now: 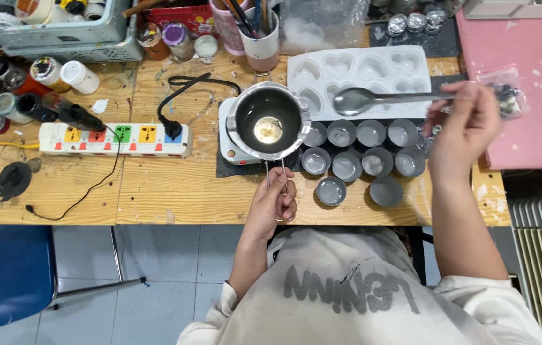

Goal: Pouring melted wax from a pot into small metal tins using a spoon.

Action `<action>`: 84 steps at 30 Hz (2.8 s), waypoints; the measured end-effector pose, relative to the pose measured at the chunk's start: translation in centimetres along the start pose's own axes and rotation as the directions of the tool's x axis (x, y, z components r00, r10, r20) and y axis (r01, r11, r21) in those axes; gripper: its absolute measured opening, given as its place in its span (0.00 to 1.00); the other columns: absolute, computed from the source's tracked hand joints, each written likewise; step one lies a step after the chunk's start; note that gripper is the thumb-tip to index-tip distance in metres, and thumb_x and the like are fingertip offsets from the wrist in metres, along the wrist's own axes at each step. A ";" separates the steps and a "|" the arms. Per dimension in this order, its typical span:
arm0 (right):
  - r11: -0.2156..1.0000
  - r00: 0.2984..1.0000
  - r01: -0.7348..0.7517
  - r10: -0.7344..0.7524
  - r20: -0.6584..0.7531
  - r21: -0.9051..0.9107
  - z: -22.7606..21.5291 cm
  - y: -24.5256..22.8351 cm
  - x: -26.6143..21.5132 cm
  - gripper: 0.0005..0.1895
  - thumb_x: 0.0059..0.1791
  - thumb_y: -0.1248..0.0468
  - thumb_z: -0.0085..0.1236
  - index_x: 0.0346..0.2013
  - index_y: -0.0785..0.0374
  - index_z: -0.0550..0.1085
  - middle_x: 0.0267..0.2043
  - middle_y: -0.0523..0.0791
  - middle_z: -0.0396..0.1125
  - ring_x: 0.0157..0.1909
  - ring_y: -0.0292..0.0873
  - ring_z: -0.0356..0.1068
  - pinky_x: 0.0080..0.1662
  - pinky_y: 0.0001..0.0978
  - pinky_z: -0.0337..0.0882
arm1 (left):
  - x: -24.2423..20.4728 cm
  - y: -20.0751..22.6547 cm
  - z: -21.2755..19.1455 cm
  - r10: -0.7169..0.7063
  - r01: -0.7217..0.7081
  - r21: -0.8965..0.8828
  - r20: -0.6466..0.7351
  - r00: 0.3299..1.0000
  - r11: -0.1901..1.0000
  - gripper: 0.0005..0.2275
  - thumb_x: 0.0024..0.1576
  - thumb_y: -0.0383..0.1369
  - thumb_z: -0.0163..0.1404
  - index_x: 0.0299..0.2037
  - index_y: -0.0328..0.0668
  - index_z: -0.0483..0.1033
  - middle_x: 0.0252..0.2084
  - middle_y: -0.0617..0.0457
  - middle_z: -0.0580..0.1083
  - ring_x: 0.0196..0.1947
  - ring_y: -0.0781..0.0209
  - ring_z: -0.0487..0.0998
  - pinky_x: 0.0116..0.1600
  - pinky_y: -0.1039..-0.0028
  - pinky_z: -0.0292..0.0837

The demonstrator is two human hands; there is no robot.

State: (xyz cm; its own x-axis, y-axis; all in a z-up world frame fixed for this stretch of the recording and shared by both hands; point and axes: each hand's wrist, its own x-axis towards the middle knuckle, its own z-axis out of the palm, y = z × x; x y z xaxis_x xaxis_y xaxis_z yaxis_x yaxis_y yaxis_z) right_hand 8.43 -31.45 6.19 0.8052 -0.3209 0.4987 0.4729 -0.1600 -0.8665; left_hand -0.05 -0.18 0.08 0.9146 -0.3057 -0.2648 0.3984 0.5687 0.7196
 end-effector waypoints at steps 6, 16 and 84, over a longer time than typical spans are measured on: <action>0.995 0.951 0.078 -0.054 0.304 -0.068 7.2 -2.0 -0.1 0.12 0.66 0.66 0.44 0.48 0.70 0.74 0.37 0.47 0.72 0.31 0.34 0.69 0.31 0.23 0.65 | 0.2 -0.6 -0.4 0.007 -0.007 -0.015 0.014 1.000 1.000 0.08 0.70 0.37 0.38 0.48 0.42 0.64 0.25 0.56 0.62 0.16 0.67 0.62 0.23 0.77 0.58; 0.953 0.838 0.295 -0.222 0.498 -0.071 12.0 -1.0 -0.1 0.09 0.63 0.70 0.47 0.45 0.72 0.74 0.40 0.48 0.73 0.38 0.36 0.76 0.37 0.25 0.75 | 0.5 -0.7 -0.5 0.041 -0.041 0.005 0.019 0.999 0.999 0.09 0.70 0.38 0.38 0.49 0.42 0.64 0.24 0.56 0.62 0.16 0.67 0.63 0.23 0.77 0.59; 0.993 0.989 -0.057 0.042 0.144 0.100 7.4 6.1 5.3 0.14 0.68 0.61 0.42 0.49 0.70 0.70 0.37 0.45 0.68 0.36 0.34 0.69 0.31 0.27 0.72 | 2.4 2.2 -1.1 0.057 -0.059 -0.045 -0.026 0.998 0.997 0.07 0.69 0.37 0.40 0.48 0.43 0.65 0.24 0.57 0.63 0.16 0.68 0.63 0.22 0.77 0.57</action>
State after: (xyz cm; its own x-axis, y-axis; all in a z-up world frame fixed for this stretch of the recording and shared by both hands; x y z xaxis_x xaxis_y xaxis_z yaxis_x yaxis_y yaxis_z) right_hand 18.25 -27.24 3.74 0.8676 -0.1892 0.4600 0.4599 -0.0469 -0.8867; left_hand 3.14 1.22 0.33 0.9374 -0.2523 -0.2400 0.3470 0.6193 0.7044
